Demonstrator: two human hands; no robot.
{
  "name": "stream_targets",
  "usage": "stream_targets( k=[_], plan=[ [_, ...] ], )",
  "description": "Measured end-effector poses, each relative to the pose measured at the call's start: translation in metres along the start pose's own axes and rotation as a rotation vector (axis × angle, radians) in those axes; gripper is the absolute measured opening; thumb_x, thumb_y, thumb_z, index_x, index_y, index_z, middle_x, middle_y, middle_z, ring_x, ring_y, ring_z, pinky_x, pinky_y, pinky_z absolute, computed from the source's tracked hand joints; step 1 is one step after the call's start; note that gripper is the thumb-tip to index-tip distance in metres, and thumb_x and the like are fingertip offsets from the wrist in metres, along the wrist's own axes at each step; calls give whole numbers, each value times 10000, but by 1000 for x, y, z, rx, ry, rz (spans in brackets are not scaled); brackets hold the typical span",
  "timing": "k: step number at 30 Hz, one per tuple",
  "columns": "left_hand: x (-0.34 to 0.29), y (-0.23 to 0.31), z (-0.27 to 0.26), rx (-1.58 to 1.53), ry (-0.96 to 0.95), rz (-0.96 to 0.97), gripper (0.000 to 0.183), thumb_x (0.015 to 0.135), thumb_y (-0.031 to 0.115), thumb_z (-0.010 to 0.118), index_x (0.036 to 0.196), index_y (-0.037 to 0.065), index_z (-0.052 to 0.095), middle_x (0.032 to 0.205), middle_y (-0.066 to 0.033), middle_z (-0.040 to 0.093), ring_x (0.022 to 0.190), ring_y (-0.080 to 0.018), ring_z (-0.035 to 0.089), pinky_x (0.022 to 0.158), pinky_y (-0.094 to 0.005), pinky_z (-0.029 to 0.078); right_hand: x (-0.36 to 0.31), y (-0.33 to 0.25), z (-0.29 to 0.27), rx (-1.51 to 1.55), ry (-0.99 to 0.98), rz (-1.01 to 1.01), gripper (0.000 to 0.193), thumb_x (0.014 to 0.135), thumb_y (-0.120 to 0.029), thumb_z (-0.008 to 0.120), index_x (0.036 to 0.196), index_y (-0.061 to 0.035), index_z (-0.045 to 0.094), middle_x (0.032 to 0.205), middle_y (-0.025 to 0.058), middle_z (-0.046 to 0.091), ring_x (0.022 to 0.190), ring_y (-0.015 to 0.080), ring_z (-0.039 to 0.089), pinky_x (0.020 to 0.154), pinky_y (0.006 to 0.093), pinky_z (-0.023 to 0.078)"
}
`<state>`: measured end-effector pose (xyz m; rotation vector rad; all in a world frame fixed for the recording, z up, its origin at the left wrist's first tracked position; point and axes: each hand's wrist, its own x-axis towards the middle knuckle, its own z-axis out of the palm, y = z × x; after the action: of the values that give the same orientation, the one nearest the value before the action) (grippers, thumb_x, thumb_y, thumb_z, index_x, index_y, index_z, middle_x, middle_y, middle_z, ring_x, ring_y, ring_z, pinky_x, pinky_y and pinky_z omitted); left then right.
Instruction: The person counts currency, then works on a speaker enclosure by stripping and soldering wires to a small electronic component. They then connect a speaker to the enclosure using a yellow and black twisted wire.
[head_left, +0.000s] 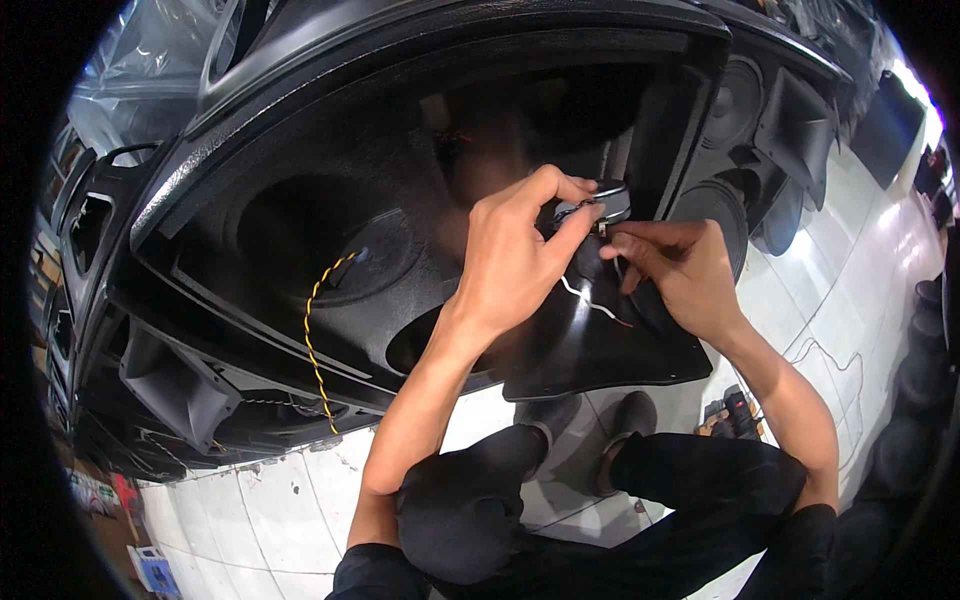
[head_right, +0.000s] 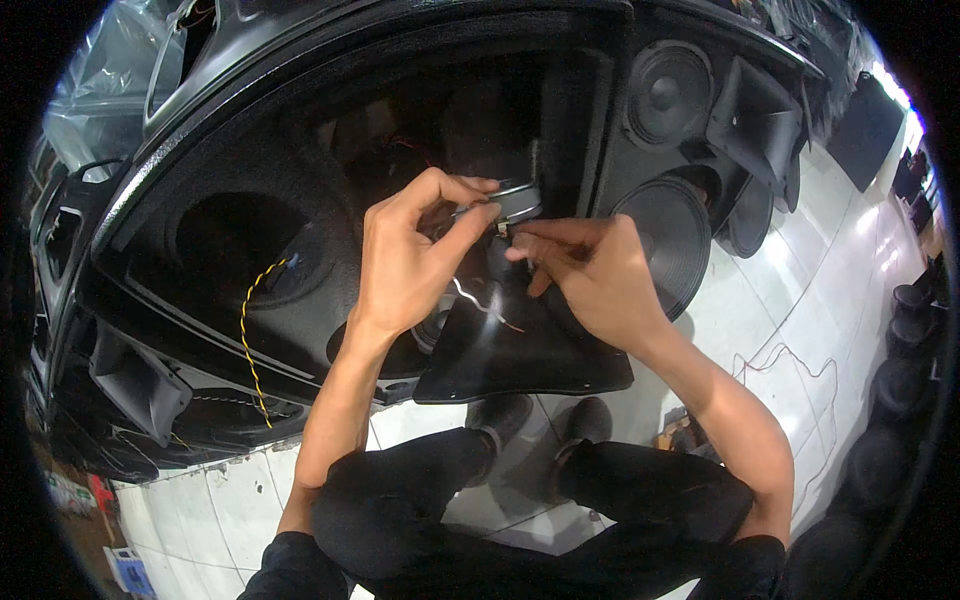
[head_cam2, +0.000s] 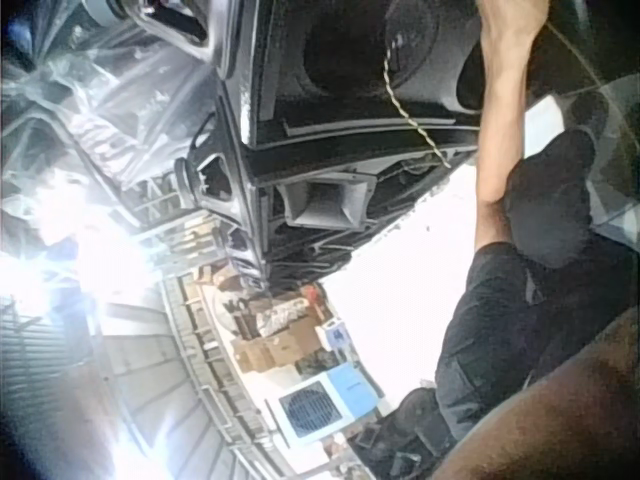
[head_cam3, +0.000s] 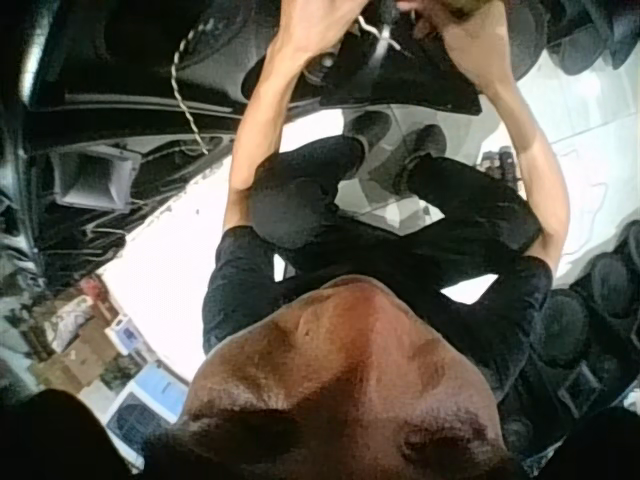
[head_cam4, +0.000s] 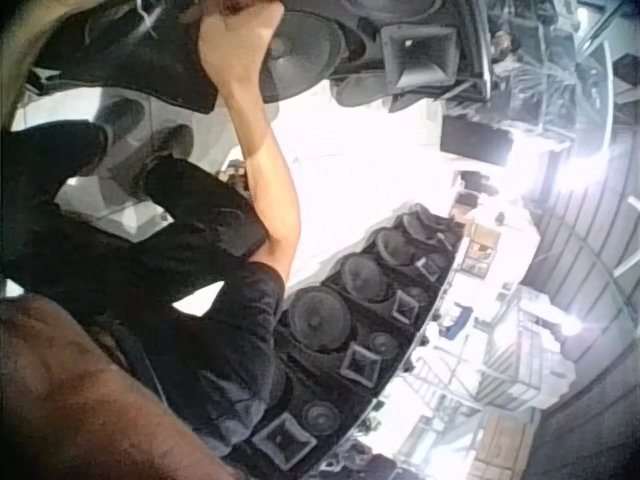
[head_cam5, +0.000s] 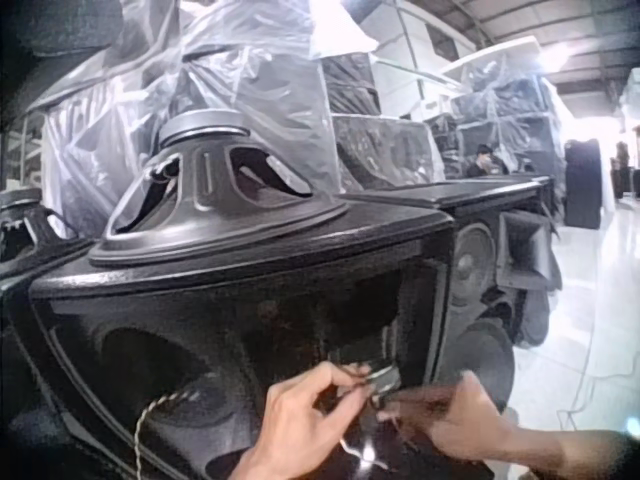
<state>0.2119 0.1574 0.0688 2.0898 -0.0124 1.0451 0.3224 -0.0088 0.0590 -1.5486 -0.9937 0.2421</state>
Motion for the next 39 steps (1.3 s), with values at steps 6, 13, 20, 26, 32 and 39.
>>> stream_targets(
  k=[6,13,20,26,32,39],
  plan=[
    [1,1,0,10,-4,-10,84,892,26,712,946,-26,675,1080,-166,748,1001,-207,724,867,-330,570,5,-3,7,209,-47,139,226,981,-144,672,1010,62,760,787,68,743,541,69,569,516,234,443],
    [2,0,2,49,19,52,97,876,23,723,941,-23,667,1057,-159,753,990,-224,732,853,-339,572,1,-2,12,-302,39,-133,177,921,-139,724,962,30,755,771,127,729,515,140,610,498,267,468],
    [1,1,2,76,22,47,110,876,27,729,947,-24,663,1060,-153,753,976,-225,736,826,-338,580,9,6,17,-917,120,-886,148,850,-128,700,884,14,678,668,84,624,525,232,640,511,325,509],
    [1,1,3,54,17,6,89,887,27,720,945,-18,670,1072,-154,749,982,-212,731,836,-334,582,5,-21,31,-1319,58,-841,250,707,-123,698,872,65,682,642,90,615,525,188,626,516,297,493],
    [2,-10,2,-1,43,46,132,868,77,746,959,0,691,1014,-134,762,881,-248,748,639,-339,548,5,-19,29,-1197,75,-752,201,781,-141,723,875,35,704,671,93,640,573,195,661,554,311,516],
    [1,-3,1,-64,-3,-58,103,887,31,729,972,-20,703,1081,-149,748,1021,-190,712,930,-327,552,2,-27,-6,-184,-118,144,259,939,-171,722,1071,50,747,845,134,753,631,139,685,554,265,519]
  ],
)
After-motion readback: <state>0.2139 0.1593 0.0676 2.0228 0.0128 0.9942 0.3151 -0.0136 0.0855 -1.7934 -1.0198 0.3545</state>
